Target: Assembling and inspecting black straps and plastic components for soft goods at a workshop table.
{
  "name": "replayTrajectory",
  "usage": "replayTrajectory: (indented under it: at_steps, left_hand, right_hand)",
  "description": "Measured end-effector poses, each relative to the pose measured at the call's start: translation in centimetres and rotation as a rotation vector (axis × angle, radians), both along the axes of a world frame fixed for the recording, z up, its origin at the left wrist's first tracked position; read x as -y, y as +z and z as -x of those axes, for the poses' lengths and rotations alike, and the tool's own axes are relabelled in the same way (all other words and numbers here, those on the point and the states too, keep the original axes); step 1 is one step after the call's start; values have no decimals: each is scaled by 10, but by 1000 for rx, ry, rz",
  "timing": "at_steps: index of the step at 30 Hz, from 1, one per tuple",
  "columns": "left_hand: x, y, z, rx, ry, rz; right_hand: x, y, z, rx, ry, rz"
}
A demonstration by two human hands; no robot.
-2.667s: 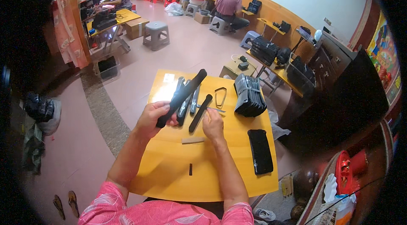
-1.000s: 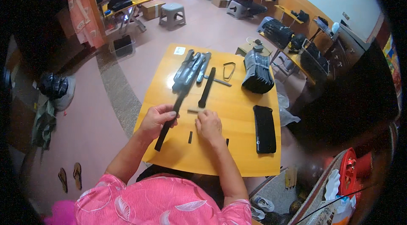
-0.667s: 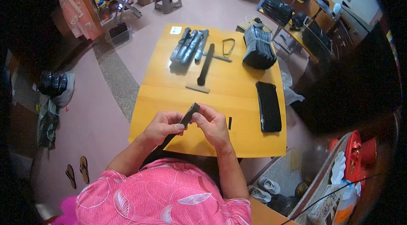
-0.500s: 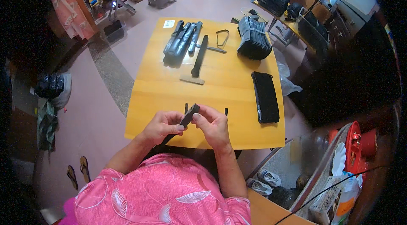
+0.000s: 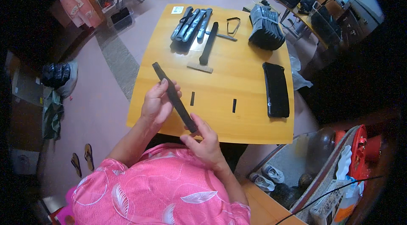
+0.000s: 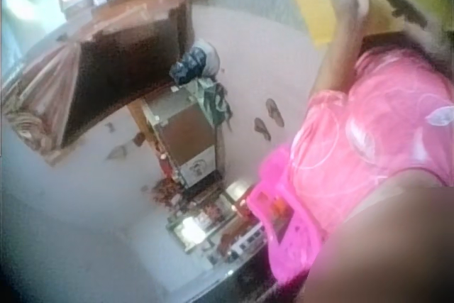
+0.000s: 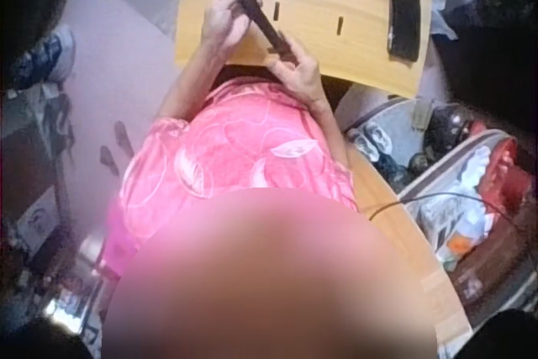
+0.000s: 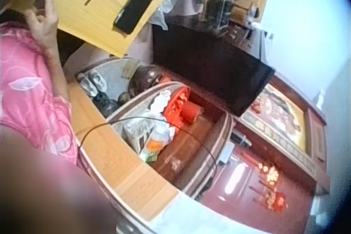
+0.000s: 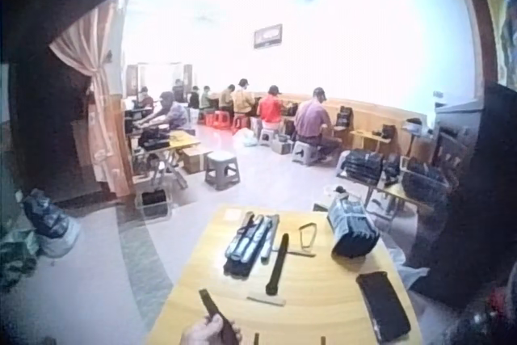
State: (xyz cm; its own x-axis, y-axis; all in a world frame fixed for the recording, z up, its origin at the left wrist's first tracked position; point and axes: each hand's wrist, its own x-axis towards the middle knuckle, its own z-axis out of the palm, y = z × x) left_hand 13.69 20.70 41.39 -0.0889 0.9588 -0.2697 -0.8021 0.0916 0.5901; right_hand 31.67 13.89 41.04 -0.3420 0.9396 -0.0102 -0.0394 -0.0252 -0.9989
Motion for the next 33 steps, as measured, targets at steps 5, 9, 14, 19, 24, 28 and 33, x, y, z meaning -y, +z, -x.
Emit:
replayTrajectory:
  at_steps: [5,9,14,19,24,28,33]
  left_hand:
    - [19,6,-1,54,96,106]
    - [64,23,18,-687,-732,-81]
    - [59,48,-1,-1559,-226,-937]
    - [59,21,-2,-1184,-630,-687]
    - [56,14,-1,-1041,-743,-242]
    - [58,6,10,-849,-688,-94]
    - [60,6,26,-750,-645,-74]
  right_hand:
    - [-3,7,-5,54,-168,32]
    - [-10,12,-28,220,-239,-98]
    - [-5,34,-27,361,84,-246]
    - [-6,31,-19,299,23,-146]
    - [-31,6,-26,331,-73,-196]
    - [-101,-4,-19,644,-271,-586]
    - [-171,-33,3,834,-300,-880]
